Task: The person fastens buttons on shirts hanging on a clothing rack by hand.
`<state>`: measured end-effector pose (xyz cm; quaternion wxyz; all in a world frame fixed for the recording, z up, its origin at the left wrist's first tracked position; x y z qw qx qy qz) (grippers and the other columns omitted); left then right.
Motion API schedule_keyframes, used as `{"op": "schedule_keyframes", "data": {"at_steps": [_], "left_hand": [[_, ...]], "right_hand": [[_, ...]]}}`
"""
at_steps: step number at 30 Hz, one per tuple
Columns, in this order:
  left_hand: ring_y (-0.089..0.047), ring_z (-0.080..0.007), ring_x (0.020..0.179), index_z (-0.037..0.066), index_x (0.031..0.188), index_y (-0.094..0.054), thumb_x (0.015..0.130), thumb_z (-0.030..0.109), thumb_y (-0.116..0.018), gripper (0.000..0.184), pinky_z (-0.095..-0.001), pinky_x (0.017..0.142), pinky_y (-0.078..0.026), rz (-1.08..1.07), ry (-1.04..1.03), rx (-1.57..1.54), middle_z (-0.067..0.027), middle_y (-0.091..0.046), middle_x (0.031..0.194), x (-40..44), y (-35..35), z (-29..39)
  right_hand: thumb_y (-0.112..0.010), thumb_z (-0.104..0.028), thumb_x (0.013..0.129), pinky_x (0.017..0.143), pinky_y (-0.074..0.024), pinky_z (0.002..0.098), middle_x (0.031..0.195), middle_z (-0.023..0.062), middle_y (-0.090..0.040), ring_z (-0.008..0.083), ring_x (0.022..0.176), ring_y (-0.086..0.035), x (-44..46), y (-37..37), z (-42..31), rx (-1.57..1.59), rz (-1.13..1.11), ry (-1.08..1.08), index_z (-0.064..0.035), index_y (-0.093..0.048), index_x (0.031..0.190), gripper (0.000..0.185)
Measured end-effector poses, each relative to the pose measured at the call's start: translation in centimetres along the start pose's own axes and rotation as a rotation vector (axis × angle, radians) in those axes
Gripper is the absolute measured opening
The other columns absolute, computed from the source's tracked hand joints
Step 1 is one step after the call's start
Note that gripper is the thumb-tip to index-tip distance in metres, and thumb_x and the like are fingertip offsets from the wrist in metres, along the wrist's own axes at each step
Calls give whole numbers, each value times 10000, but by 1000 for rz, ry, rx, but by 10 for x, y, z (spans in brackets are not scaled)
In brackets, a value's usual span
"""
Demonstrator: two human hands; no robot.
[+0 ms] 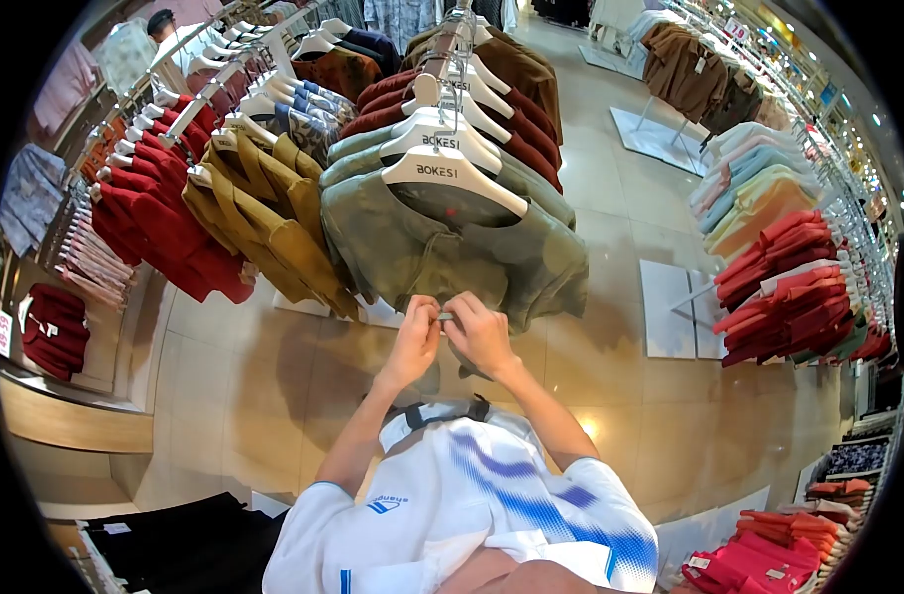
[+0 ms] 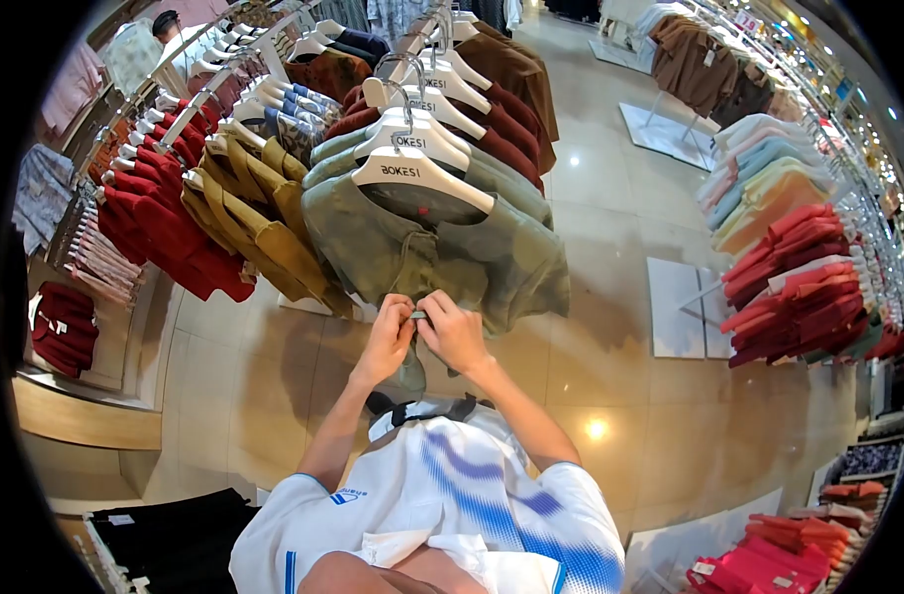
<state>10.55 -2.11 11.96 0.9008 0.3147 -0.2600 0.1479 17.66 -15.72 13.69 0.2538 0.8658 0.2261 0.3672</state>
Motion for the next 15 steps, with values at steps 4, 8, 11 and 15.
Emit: {"op": "schedule_keyframes", "data": {"at_steps": [4,8,11,15], "left_hand": [[-541,-190,728,-19,1040,-504,928,-40,-561,128,-256,648,-432,-130,146,-331,-116,-514,1046,2,14,-3],[-512,-125,705,-30,1012,-526,949,-23,-565,75,-249,620,-427,-156,321,-454,-75,-529,957,3,15,-4],[-520,-127,697,-31,994,-525,953,-25,-559,54,-260,601,-428,-198,238,-325,-72,-530,931,8,19,4],[-517,-110,706,-13,976,-515,976,-5,-536,23,-257,609,-426,-172,293,-423,-53,-521,925,2,14,-5]], "right_hand": [[-693,-13,776,622,-529,336,946,73,-625,253,718,-650,-4,-1,14,182,49,11,-54,-642,951,187],[-691,56,763,619,-521,301,978,79,-609,213,732,-644,-2,4,10,245,-34,30,-34,-645,962,224],[-726,-22,777,643,-512,351,995,71,-611,264,747,-642,-3,1,16,297,-20,21,-65,-633,978,226],[-739,-17,775,645,-501,330,983,79,-604,228,721,-618,-3,3,8,400,-38,-108,-41,-625,983,238]]}}
Point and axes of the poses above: each hand's wrist, its own x-axis towards the middle knuckle, its own y-axis out of the back of the hand, z = x × y, the point moved 2 cm from there along x, towards the middle knuckle
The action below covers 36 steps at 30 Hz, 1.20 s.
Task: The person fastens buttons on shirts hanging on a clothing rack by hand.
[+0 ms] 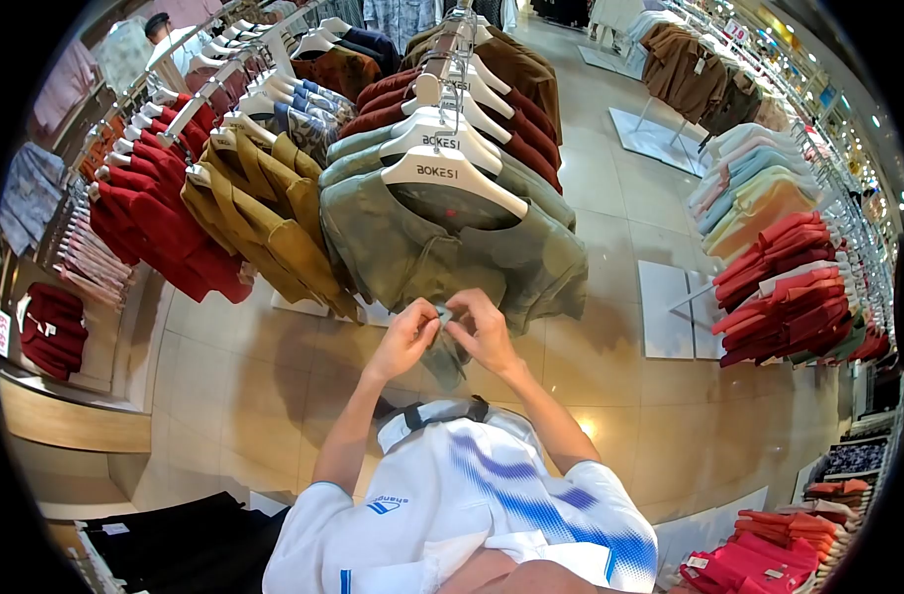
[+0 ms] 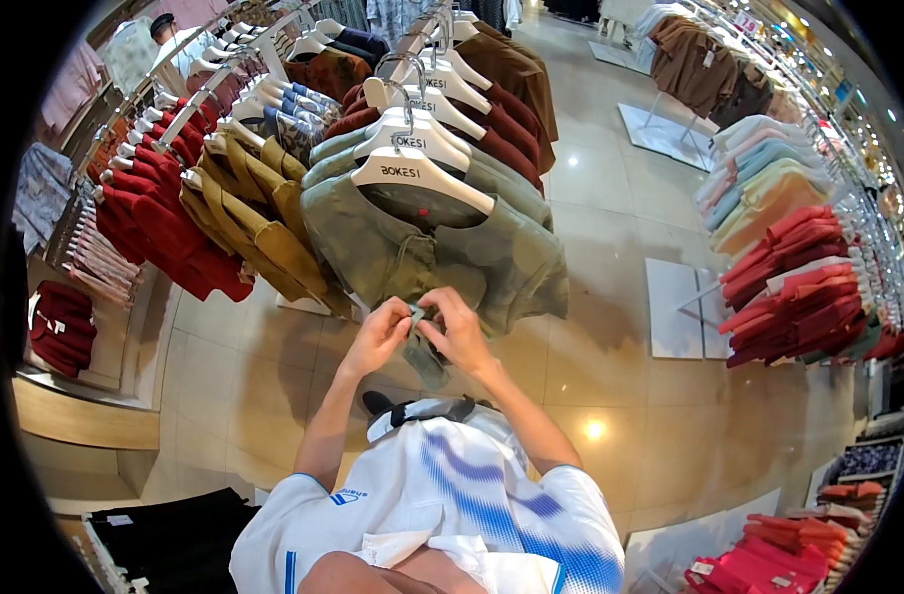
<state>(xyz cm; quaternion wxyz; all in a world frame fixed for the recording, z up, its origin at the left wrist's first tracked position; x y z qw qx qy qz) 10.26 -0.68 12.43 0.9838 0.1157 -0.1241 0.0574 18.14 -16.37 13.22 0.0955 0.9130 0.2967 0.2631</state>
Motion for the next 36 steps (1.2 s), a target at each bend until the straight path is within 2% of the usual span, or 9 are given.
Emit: {"op": "schedule_keyframes", "data": {"at_steps": [2,10,13,17,21,27,31,33,36], "left_hand": [[-507,-101,711,2,978,-514,992,20,-523,24,-247,624,-423,77,39,-148,-37,-516,920,-1,0,-3],[-477,-69,868,31,1018,-520,1032,132,-512,102,-236,774,-426,281,138,-225,13,-520,951,0,1,-16],[-465,-75,940,43,1021,-546,1012,135,-546,93,-250,832,-416,288,326,-347,22,-501,931,-8,-9,-22],[-485,-61,867,31,1085,-576,974,102,-604,134,-210,762,-418,-77,141,41,43,-527,930,-37,-12,-90],[-503,-25,801,43,994,-590,967,105,-618,73,-199,723,-419,144,353,-219,45,-581,860,-39,-1,-72],[-435,-27,691,55,890,-570,957,136,-646,129,-204,615,-351,281,327,-196,74,-511,756,-24,42,-48],[-421,-83,599,20,878,-549,948,147,-658,181,-275,550,-347,253,161,186,-6,-477,654,-17,55,-34],[-409,-155,557,7,880,-515,957,151,-641,206,-321,530,-357,293,-81,430,-94,-456,633,-14,53,-20],[-438,-169,646,9,893,-490,991,162,-602,214,-311,610,-388,252,80,427,-70,-435,701,-16,44,-20]], "right_hand": [[-755,-13,766,648,-492,327,980,81,-592,202,697,-589,-2,0,-8,84,179,-23,-25,-609,973,254],[-695,-50,862,608,-468,276,797,68,-570,147,677,-579,-16,-11,27,-57,-16,-22,-34,-568,1077,250],[-577,-40,953,634,-423,256,805,11,-560,88,711,-513,-17,-21,52,504,152,-315,-20,-543,990,55],[-554,-35,972,654,-388,215,826,-24,-524,53,741,-467,-14,-14,45,708,125,-445,-23,-495,1052,101],[-609,-42,936,664,-392,223,825,-13,-528,64,748,-476,-9,-1,38,583,92,-330,-33,-482,1117,222],[-737,-39,797,671,-450,258,933,31,-593,114,847,-565,9,33,0,-12,-210,-75,-54,-530,1183,439],[-766,-71,763,680,-495,381,1027,138,-648,322,871,-637,5,32,17,-334,-136,53,-69,-573,1124,409],[-759,-96,776,718,-497,425,1004,158,-651,367,890,-630,0,28,19,-412,-184,-46,-51,-578,1092,367],[-732,-147,819,746,-497,458,935,190,-656,416,869,-623,1,21,7,-423,-239,-207,-20,-601,1025,276]]}}
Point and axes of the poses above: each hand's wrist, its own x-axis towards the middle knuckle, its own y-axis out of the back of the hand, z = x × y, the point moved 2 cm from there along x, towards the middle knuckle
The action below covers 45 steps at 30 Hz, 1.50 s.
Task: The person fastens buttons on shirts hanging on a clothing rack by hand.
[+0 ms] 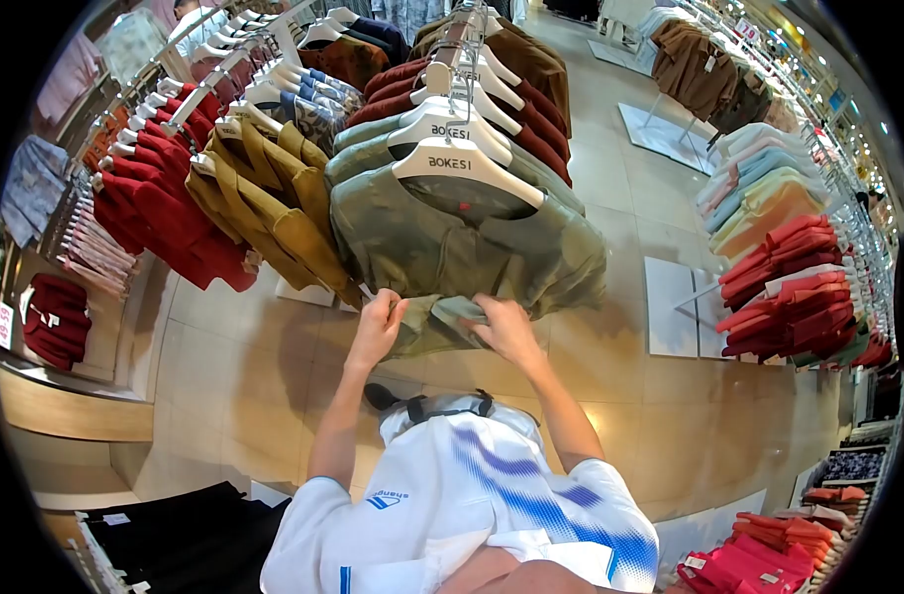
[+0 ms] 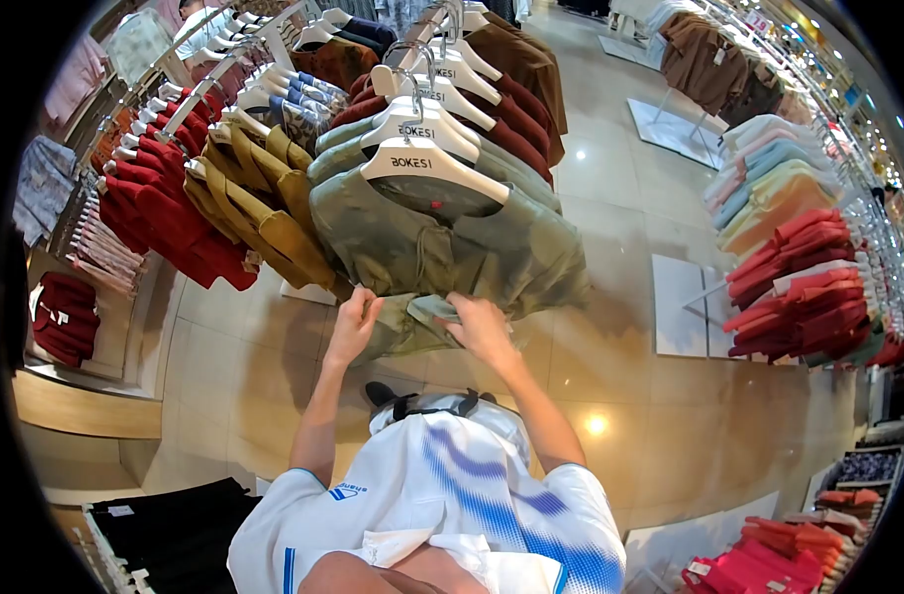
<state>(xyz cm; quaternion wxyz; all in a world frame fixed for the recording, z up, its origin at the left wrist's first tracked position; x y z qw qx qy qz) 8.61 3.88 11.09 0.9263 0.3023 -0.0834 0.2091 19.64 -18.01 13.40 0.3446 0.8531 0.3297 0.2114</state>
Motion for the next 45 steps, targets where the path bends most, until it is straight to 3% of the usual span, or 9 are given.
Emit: {"op": "schedule_keyframes", "data": {"at_steps": [5,7,8,12,21,28,33,41,45], "left_hand": [[-413,-115,653,20,907,-499,1016,241,-570,257,-290,593,-379,35,194,-314,-33,-451,707,-15,-41,-15],[-401,-82,724,17,959,-506,1015,256,-575,255,-264,632,-375,-29,337,-657,0,-438,790,-20,-54,-11],[-449,-91,775,2,1054,-518,995,209,-603,232,-256,687,-415,-53,363,-755,-12,-505,860,-20,-58,-15],[-566,-107,925,-22,1148,-532,926,99,-670,288,-248,825,-461,-103,123,-416,-35,-622,1017,-15,-50,27],[-514,-7,877,26,1136,-565,930,54,-653,226,-202,764,-439,-247,389,-928,54,-583,986,-11,-34,36],[-561,-37,943,25,1142,-566,926,26,-642,229,-213,821,-456,-292,316,-840,24,-624,1046,-13,-35,24],[-582,-62,948,38,1069,-576,950,54,-626,130,-229,843,-459,-135,405,-1096,7,-635,1037,-10,-30,17],[-433,-20,695,48,901,-549,942,148,-673,164,-196,616,-348,-108,293,-544,73,-510,766,16,6,-2],[-413,-34,634,21,864,-535,917,173,-706,235,-247,544,-320,-246,214,-325,31,-465,674,23,22,-27]], "right_hand": [[-675,-195,885,708,-487,416,841,219,-650,399,794,-628,11,-17,7,398,116,-99,14,-627,937,221],[-666,-176,885,687,-477,378,829,210,-640,352,749,-619,15,-23,10,512,149,-51,9,-627,973,209],[-679,-152,878,686,-478,347,805,166,-647,247,716,-610,16,-26,13,544,147,-76,20,-625,964,200],[-711,-124,862,706,-481,291,814,72,-665,107,753,-570,19,-29,5,863,131,-104,23,-631,940,184],[-730,-109,845,750,-468,269,845,66,-631,115,806,-571,21,-24,7,750,296,-43,0,-566,985,241],[-673,-73,897,749,-435,228,894,28,-620,79,842,-543,20,-31,16,945,222,-43,-17,-550,1012,177],[-641,-82,936,755,-426,211,892,7,-636,54,828,-550,18,-22,8,1238,107,-155,-45,-528,1085,191],[-629,-68,946,711,-424,202,855,-22,-610,46,792,-550,31,-8,14,1287,79,-221,-57,-541,1170,240],[-604,-76,965,704,-416,195,854,-36,-602,40,787,-541,35,1,18,1280,28,-257,-51,-573,1140,180]]}}
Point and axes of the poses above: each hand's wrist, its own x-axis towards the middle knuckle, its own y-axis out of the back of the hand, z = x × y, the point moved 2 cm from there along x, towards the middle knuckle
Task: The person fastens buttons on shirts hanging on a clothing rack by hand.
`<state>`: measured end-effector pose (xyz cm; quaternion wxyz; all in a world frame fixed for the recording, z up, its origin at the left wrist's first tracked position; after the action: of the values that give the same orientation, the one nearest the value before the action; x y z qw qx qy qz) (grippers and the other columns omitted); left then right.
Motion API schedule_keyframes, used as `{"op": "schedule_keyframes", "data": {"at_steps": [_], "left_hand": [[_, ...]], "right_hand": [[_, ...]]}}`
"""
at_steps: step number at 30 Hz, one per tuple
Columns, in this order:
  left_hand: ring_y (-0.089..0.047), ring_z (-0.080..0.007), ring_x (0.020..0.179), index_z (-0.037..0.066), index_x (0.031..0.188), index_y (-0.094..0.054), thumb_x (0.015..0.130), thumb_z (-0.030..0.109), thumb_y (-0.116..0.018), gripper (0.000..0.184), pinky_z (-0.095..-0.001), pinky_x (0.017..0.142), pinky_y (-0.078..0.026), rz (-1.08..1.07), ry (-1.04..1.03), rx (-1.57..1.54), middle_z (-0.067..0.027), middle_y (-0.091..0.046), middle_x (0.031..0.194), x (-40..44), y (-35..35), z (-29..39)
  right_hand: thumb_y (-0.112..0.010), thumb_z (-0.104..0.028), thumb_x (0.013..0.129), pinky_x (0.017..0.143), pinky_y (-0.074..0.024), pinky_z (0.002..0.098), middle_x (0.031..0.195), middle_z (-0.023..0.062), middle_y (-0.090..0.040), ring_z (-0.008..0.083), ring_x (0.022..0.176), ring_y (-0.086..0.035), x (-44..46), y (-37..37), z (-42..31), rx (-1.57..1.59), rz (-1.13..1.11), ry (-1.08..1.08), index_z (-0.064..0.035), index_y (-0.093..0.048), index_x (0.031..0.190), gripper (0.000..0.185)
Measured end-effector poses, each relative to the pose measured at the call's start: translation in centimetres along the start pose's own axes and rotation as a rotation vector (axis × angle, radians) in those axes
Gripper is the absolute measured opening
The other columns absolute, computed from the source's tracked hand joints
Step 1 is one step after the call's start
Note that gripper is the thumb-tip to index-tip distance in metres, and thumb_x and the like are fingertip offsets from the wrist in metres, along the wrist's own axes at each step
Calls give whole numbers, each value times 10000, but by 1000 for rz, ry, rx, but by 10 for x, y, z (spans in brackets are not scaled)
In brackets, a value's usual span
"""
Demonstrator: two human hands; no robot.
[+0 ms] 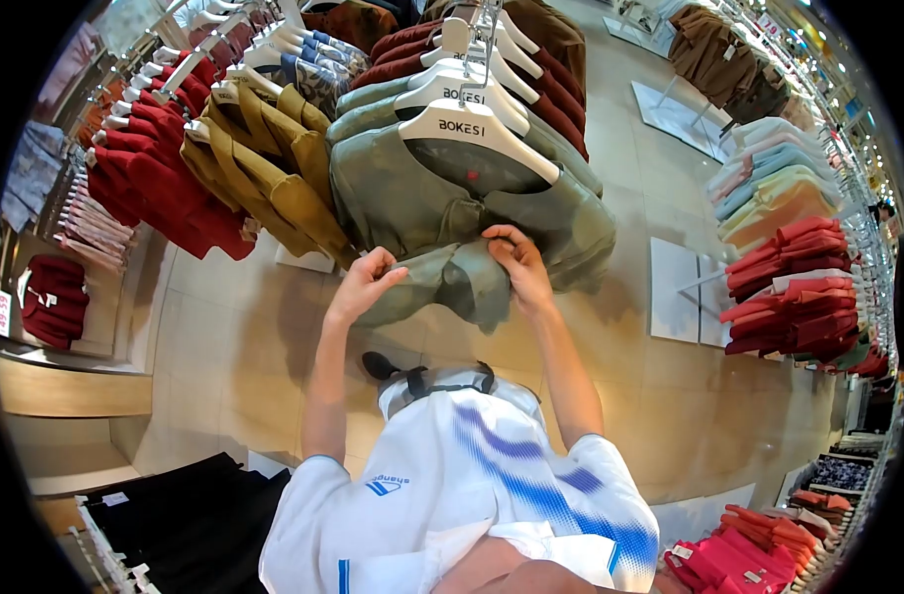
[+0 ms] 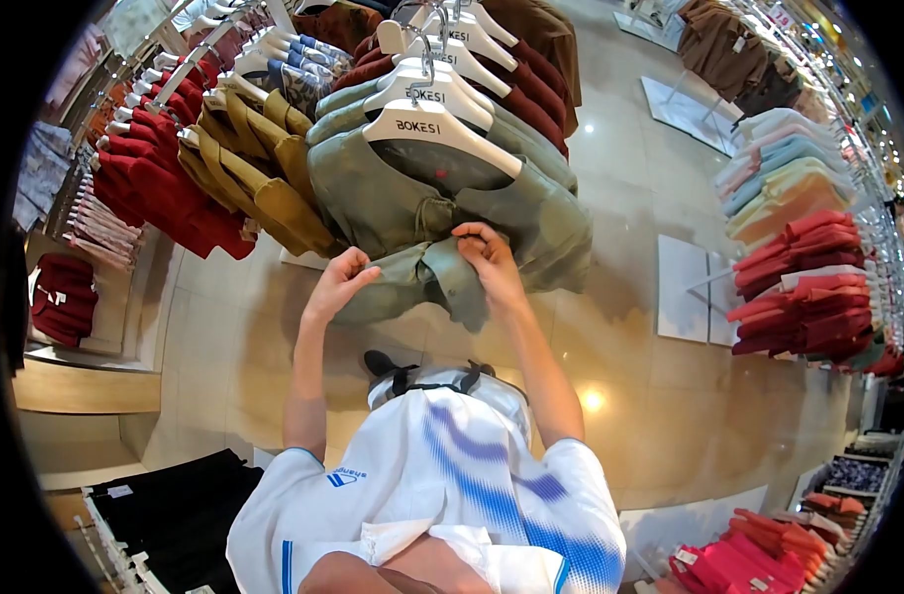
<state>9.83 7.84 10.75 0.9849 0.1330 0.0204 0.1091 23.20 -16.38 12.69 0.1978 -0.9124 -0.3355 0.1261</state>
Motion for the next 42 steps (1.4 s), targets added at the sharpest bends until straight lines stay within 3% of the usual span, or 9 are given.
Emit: {"op": "schedule_keyframes", "data": {"at_steps": [4,7,11,16,18,34,37,39,42], "left_hand": [[-462,-217,576,2,881,-545,899,164,-703,227,-347,545,-372,-51,-191,430,-146,-476,641,-3,13,4],[-477,-300,590,-10,867,-550,890,129,-687,196,-385,563,-393,-73,-131,420,-185,-513,667,-13,13,-3],[-461,-286,603,-24,830,-524,872,108,-689,215,-378,568,-396,-131,-216,419,-166,-516,681,-23,-2,-38],[-530,-391,654,-15,800,-527,844,105,-665,187,-423,589,-420,-86,-21,381,-207,-545,689,-30,-27,-85],[-558,-419,703,-9,796,-529,831,125,-662,192,-454,607,-427,-158,-45,465,-223,-569,714,-32,-37,-104],[-612,-461,828,14,876,-609,858,139,-582,129,-536,719,-491,-136,93,728,-239,-634,878,-23,-87,-215],[-617,-455,835,16,875,-612,872,145,-569,135,-534,734,-497,-102,92,709,-245,-635,878,-20,-91,-221],[-617,-455,838,18,883,-609,877,152,-564,141,-536,737,-497,-86,111,678,-247,-636,874,-19,-89,-235],[-617,-458,841,21,899,-598,882,163,-556,149,-540,737,-496,-46,117,656,-249,-638,864,-18,-84,-254]], "right_hand": [[-620,-111,941,726,-421,230,893,1,-646,69,797,-545,-3,9,-3,-250,-28,140,-63,-602,1128,194],[-726,-132,801,743,-489,306,956,66,-672,174,829,-628,-14,13,4,-923,-86,249,-52,-627,1139,361],[-715,-134,792,745,-515,403,966,139,-693,334,819,-657,-29,16,29,-1037,-92,225,-81,-635,1100,322],[-732,-116,762,809,-491,408,933,113,-682,308,904,-636,-37,28,72,-1178,44,240,-71,-641,985,245],[-756,-124,709,854,-447,412,910,79,-650,282,937,-598,-39,31,83,-1497,84,469,-88,-642,915,238],[-635,-139,760,814,-436,372,860,46,-590,223,879,-573,-24,44,136,-1655,61,695,-111,-637,824,70],[-654,-144,769,748,-475,385,863,50,-592,246,824,-606,-23,50,143,-1660,91,647,-114,-633,850,89],[-665,-155,798,676,-509,425,894,64,-608,298,775,-644,-23,59,149,-1344,144,429,-119,-626,890,106],[-650,-175,860,674,-535,462,974,75,-646,345,792,-670,-22,66,152,-1357,132,221,-119,-657,966,120]]}}
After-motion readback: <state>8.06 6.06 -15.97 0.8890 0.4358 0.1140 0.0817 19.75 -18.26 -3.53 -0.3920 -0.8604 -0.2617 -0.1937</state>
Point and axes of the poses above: each hand's wrist, its own x-axis towards the middle knuckle, its own y-axis out of the back of the hand, z = x × y, the point moved 2 cm from there along x, towards the middle knuckle
